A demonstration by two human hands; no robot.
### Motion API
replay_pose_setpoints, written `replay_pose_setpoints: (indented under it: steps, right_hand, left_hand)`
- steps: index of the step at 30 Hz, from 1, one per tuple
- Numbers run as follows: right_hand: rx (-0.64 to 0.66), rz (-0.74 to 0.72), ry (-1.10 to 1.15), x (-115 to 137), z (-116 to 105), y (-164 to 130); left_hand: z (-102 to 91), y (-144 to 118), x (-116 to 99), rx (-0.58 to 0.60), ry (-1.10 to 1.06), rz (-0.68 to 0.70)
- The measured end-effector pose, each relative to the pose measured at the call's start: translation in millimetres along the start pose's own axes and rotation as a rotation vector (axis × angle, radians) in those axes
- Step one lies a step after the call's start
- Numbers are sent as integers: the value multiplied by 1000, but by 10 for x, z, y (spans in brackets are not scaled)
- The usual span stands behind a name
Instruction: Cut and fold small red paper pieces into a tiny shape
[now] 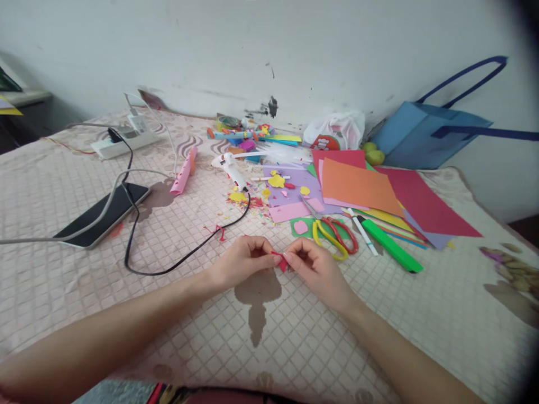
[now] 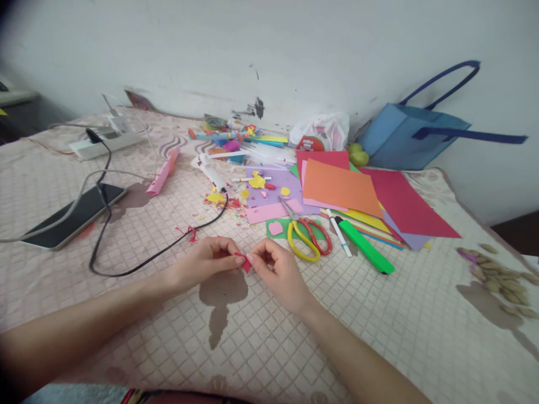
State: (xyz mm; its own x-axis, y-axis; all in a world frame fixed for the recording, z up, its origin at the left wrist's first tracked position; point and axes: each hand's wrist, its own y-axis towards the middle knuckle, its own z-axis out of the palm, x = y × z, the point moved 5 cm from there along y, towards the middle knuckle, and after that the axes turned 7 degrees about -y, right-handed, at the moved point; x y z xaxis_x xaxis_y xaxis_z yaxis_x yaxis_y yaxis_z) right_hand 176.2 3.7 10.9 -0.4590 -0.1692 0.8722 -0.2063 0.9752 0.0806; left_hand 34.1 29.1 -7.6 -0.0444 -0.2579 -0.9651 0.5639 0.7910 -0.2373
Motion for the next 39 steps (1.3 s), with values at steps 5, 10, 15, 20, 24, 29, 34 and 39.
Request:
replay_pose_setpoints:
  steps: [5,10,15,20,24,29,34,39]
  right_hand:
    - [1,37,29,-15,3,3]
    - [-12,68,74,-49,6,2]
    - [-21,104,115,-43,25,-7]
    - [-31,128,185,-14,46,-18]
    - [-70,121,201,-30,44,-26]
    - [-84,107,190,-73,59,-35]
    - [-108,85,218,-70,61,-40]
    - [-99,95,258,-90,92,-44]
  left_hand:
    - [15,-7,-25,-16,-81,35]
    - [13,6,-32,-32,-143,35]
    - [24,-20,-60,-1,4,53]
    - [46,-39,-76,10,27,88]
    - [84,-31,-44,50,15,60]
    - [103,-33,-20,52,58,74]
    - [114,-26,5,83,22,72]
    - [115,-29,-6,74,85,143]
